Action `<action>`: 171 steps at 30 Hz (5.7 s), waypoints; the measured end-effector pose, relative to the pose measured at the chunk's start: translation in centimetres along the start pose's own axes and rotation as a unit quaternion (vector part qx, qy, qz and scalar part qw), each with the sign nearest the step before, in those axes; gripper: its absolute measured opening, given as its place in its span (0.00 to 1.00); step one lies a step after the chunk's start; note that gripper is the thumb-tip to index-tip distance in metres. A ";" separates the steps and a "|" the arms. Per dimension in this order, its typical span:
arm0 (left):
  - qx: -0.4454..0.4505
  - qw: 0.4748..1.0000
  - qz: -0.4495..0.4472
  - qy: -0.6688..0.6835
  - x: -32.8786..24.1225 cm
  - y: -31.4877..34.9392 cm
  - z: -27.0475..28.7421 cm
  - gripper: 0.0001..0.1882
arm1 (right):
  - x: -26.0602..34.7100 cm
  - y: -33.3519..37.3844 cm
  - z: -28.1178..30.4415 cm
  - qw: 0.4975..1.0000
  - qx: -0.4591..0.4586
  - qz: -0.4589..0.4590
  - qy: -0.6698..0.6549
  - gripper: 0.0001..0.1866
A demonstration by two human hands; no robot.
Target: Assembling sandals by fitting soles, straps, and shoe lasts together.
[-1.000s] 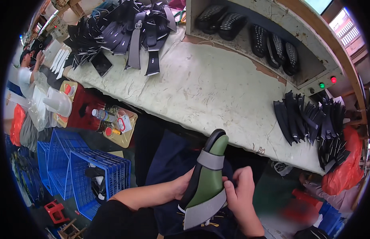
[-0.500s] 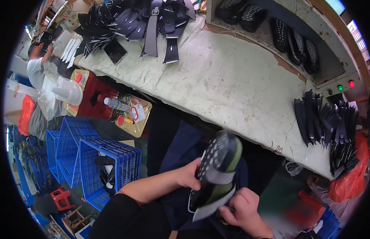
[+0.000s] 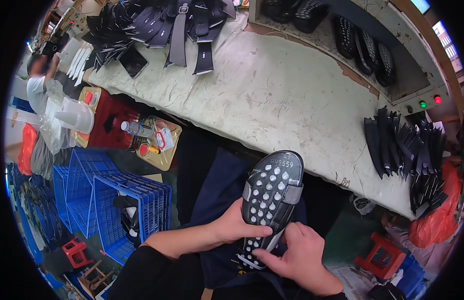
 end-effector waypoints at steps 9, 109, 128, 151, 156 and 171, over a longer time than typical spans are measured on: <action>-0.007 0.999 -0.012 0.038 -1.1 -0.7 -0.5 0.38 | -0.4 1.4 -0.3 0.999 0.036 0.010 0.018 0.16; -0.097 0.993 -0.054 -0.040 0.7 0.9 2.0 0.46 | -6.5 3.0 -11.0 0.762 0.153 -0.203 -0.596 0.57; -0.048 0.991 -0.086 -0.093 0.3 1.6 0.8 0.46 | -6.1 4.2 -11.1 0.739 0.170 -0.219 -0.614 0.63; -0.071 0.988 -0.122 -0.061 -1.4 2.2 1.8 0.45 | -5.9 2.6 -8.7 0.870 0.034 -0.142 -0.471 0.67; -0.077 0.988 -0.118 -0.060 -2.7 2.4 2.1 0.55 | -2.3 0.6 -3.6 0.998 -0.022 0.014 -0.054 0.67; -0.120 0.911 -0.114 0.378 -0.8 0.1 5.9 0.52 | -6.9 1.7 -9.2 0.892 0.030 0.010 -0.452 0.39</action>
Point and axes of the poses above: each hand's wrist, its own y-axis away from the middle knuckle, its own z-axis out of the back of the hand, x = y × z, the point moved 10 cm from there along -y, towards the middle knuckle, and after that the axes turned 3 degrees about -x, right-handed, at the moved point
